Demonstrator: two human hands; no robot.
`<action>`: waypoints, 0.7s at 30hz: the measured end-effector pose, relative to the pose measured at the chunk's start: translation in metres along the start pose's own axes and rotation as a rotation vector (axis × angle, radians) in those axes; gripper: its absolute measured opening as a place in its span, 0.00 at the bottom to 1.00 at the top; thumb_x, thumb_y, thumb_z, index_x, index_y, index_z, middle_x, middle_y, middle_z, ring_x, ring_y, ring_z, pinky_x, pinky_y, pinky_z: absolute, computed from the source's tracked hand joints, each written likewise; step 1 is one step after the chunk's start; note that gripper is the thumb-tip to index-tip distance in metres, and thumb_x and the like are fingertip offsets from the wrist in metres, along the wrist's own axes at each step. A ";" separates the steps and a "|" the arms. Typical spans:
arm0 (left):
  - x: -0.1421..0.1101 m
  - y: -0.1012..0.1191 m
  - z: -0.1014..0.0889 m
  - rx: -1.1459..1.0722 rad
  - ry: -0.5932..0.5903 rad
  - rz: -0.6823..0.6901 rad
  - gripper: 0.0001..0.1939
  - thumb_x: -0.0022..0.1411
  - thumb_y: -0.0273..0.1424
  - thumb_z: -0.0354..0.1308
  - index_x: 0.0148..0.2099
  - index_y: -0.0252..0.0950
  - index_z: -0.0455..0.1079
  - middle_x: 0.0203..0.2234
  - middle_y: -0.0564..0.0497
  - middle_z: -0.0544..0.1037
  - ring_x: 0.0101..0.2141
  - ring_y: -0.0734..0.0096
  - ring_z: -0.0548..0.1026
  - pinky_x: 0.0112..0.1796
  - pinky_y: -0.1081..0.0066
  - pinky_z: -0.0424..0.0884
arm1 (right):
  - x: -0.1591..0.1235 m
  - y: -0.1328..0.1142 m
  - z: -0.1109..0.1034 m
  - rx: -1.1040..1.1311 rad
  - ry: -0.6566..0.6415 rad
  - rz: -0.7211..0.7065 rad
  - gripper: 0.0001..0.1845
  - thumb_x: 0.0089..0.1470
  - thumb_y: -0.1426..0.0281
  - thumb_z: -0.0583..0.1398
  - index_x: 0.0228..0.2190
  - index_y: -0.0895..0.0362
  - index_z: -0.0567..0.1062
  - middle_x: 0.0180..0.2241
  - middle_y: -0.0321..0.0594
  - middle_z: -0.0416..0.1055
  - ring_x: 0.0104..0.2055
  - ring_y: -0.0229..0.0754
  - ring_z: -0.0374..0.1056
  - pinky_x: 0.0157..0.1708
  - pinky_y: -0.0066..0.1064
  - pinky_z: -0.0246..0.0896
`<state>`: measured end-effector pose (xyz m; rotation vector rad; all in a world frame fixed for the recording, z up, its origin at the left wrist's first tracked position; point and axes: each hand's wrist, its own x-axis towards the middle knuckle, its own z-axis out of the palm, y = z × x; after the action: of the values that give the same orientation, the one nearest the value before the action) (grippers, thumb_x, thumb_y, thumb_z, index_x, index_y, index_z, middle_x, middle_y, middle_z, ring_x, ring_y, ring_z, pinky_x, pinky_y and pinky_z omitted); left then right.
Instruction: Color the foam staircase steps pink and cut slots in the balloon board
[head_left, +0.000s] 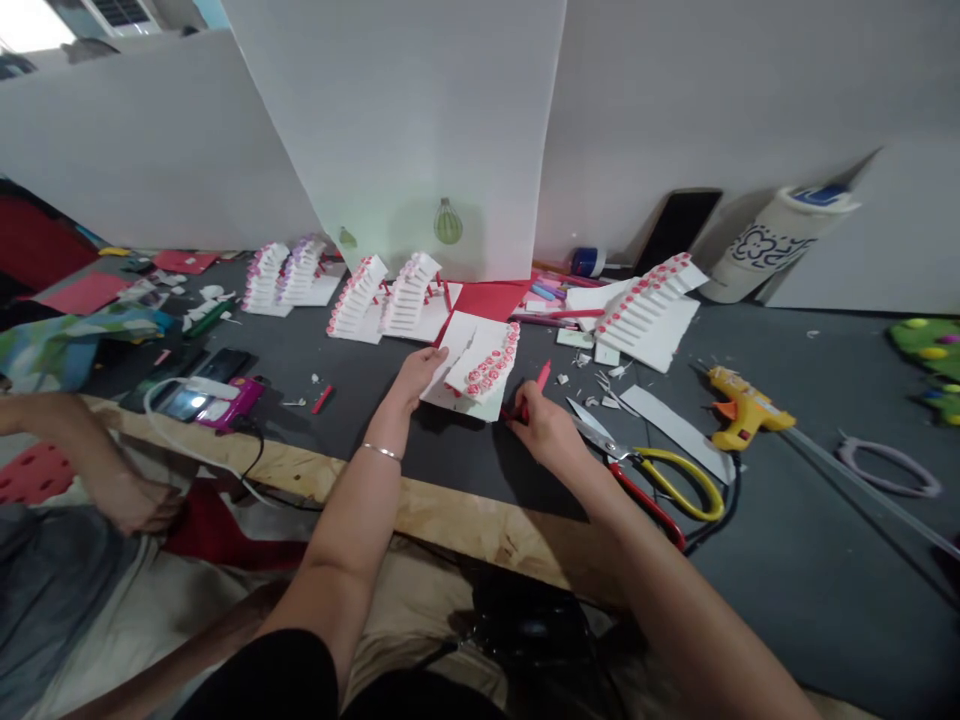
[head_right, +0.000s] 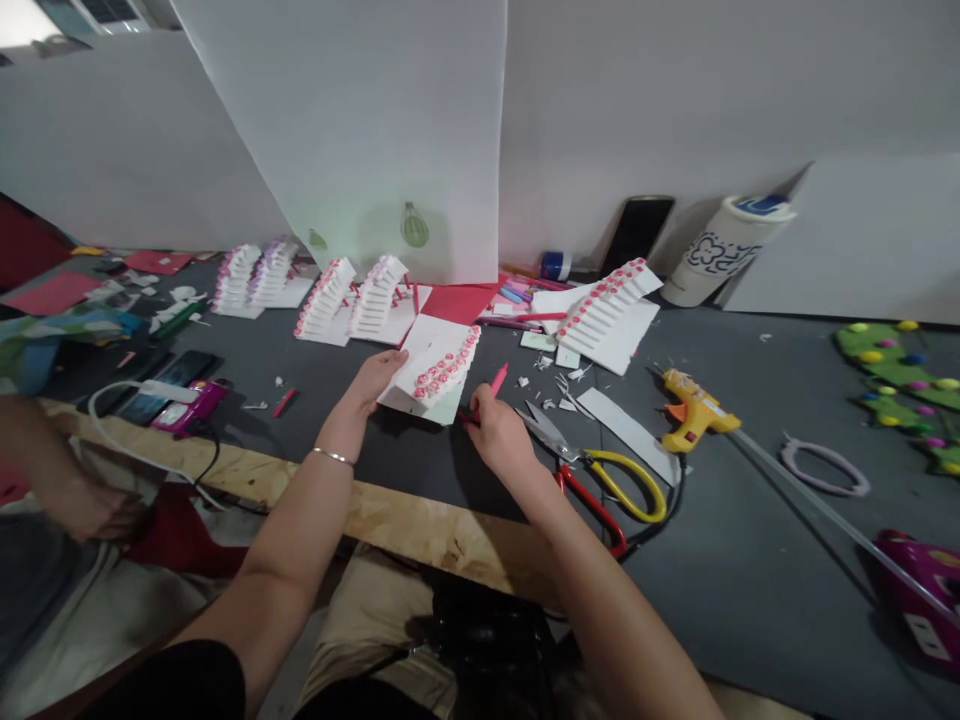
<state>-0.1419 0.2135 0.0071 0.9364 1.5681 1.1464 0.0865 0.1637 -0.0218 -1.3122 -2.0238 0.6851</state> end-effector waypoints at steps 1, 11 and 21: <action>-0.001 0.000 0.000 0.041 0.003 0.015 0.16 0.51 0.43 0.67 0.27 0.34 0.73 0.19 0.52 0.76 0.22 0.70 0.71 0.27 0.72 0.65 | 0.000 0.000 0.001 -0.009 0.008 0.001 0.14 0.45 0.74 0.59 0.32 0.50 0.59 0.25 0.31 0.65 0.26 0.41 0.63 0.27 0.28 0.50; -0.007 0.009 -0.005 0.463 0.169 0.202 0.08 0.57 0.33 0.63 0.27 0.38 0.70 0.24 0.49 0.73 0.37 0.59 0.72 0.39 0.69 0.63 | -0.004 0.006 -0.024 0.110 0.120 0.112 0.12 0.48 0.69 0.58 0.30 0.50 0.57 0.24 0.33 0.68 0.23 0.41 0.64 0.25 0.29 0.51; -0.072 0.018 -0.014 0.879 0.134 0.804 0.12 0.63 0.25 0.53 0.47 0.36 0.73 0.37 0.48 0.77 0.38 0.65 0.75 0.43 0.67 0.70 | 0.002 -0.007 -0.007 0.272 0.066 0.108 0.12 0.47 0.66 0.57 0.31 0.49 0.56 0.27 0.34 0.70 0.24 0.41 0.65 0.27 0.29 0.55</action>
<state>-0.1355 0.1479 0.0437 2.2555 1.8918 1.0106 0.0865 0.1637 -0.0114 -1.2710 -1.7464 0.9185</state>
